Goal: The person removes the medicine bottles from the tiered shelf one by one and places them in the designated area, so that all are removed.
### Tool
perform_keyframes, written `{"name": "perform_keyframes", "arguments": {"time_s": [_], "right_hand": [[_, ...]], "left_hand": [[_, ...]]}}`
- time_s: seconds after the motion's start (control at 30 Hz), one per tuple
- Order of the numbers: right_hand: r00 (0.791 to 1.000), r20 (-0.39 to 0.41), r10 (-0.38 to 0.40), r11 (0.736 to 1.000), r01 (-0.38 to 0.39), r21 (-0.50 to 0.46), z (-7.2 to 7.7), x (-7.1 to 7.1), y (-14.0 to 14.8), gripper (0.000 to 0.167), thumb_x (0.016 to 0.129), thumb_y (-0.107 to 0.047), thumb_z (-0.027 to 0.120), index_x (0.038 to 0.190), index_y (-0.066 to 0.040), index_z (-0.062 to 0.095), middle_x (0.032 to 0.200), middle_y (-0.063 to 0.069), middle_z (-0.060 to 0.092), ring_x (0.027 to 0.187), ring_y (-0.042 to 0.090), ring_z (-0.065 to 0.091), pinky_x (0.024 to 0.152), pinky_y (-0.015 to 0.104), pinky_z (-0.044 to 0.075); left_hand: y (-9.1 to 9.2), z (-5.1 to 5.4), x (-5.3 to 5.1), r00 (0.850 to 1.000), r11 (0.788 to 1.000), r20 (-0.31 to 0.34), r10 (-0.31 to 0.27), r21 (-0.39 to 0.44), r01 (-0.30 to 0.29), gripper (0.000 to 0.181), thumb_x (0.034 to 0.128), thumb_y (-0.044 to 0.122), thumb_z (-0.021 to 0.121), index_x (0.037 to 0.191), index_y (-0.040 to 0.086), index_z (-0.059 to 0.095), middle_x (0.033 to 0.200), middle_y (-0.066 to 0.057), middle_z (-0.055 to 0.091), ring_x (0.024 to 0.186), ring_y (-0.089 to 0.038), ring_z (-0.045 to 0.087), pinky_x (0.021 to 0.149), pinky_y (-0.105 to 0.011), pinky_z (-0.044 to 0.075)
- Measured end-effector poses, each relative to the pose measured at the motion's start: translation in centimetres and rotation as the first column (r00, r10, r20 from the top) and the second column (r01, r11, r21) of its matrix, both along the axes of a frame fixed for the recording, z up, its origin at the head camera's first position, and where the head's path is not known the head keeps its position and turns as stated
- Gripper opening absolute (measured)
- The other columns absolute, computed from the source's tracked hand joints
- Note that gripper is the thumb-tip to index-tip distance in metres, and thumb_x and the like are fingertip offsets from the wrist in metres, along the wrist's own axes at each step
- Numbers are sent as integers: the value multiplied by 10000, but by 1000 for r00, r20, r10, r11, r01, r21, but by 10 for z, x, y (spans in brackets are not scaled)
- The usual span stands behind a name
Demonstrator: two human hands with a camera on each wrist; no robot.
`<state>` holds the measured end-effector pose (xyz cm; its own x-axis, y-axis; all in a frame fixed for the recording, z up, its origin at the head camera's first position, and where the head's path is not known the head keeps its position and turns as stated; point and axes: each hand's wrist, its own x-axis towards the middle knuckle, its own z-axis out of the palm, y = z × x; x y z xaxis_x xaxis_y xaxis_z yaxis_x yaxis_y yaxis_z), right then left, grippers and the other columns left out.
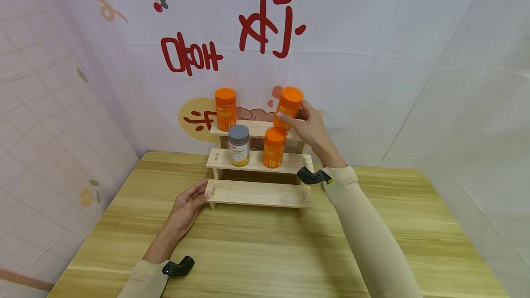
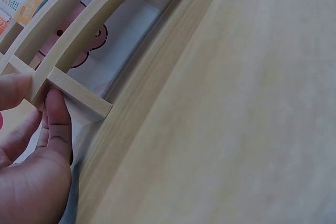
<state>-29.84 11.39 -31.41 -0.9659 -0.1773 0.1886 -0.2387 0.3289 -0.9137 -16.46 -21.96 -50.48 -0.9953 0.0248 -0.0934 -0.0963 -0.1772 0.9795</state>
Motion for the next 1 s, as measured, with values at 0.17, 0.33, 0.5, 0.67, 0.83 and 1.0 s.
{"name": "perform_keyframes", "arguments": {"time_s": [0.17, 0.33, 0.5, 0.67, 0.83, 1.0], "right_hand": [[998, -63, 6, 1000, -7, -22, -5, 12, 11, 516, 925, -455, 755, 1371, -263, 582, 1305, 45, 670, 1207, 234, 609, 1080, 492, 487], [996, -87, -12, 999, 9, -39, -12, 23, 20, 512, 931, -430, 755, 1377, -243, 585, 1323, 49, 659, 1222, 224, 610, 1070, 467, 510], [994, -101, -34, 999, 31, -30, -19, 32, 29, 525, 943, -420, 743, 1405, -242, 567, 1365, 45, 641, 1260, 226, 596, 1109, 479, 493], [994, -99, -52, 998, 50, -22, -24, 41, 36, 544, 947, -439, 733, 1424, -241, 563, 1389, 50, 636, 1273, 246, 594, 1115, 497, 485], [995, -74, -65, 998, 64, -22, -28, 52, 42, 553, 953, -436, 726, 1437, -235, 551, 1416, 44, 616, 1294, 256, 583, 1119, 501, 482], [996, -65, -64, 997, 62, -35, -36, 60, 50, 558, 960, -411, 725, 1453, -232, 536, 1432, 54, 601, 1303, 275, 583, 1104, 513, 492]], "left_hand": [[-1, 0, 0, 1000, 1000, -2, -4, 2, 4, 631, 1006, 21, 609, 1582, 0, 352, 1232, 33, 555, 1130, 12, 577, 953, -131, 507], [-1, -1, 0, 1000, 1000, -1, -1, 12, 1, 628, 1007, 11, 605, 1581, -3, 352, 1221, 37, 557, 1131, 11, 579, 954, -129, 508], [0, -2, -1, 1000, 1000, -2, 0, 25, 0, 629, 1001, -6, 605, 1577, -17, 353, 1205, 44, 564, 1120, 4, 579, 945, -132, 512], [0, -1, -1, 1000, 1000, 4, -3, 25, 3, 629, 1006, -7, 595, 1582, -11, 343, 1208, 47, 561, 1118, 8, 580, 945, -127, 508], [-1, -1, 0, 1000, 1000, 6, -10, 24, 10, 632, 1011, 1, 593, 1587, -7, 334, 1215, 35, 552, 1118, 6, 580, 946, -131, 510], [-1, -1, 0, 1000, 1000, 1, -13, 23, 13, 629, 1011, 3, 596, 1586, -5, 341, 1230, 25, 554, 1123, 5, 585, 948, -133, 513]]}}
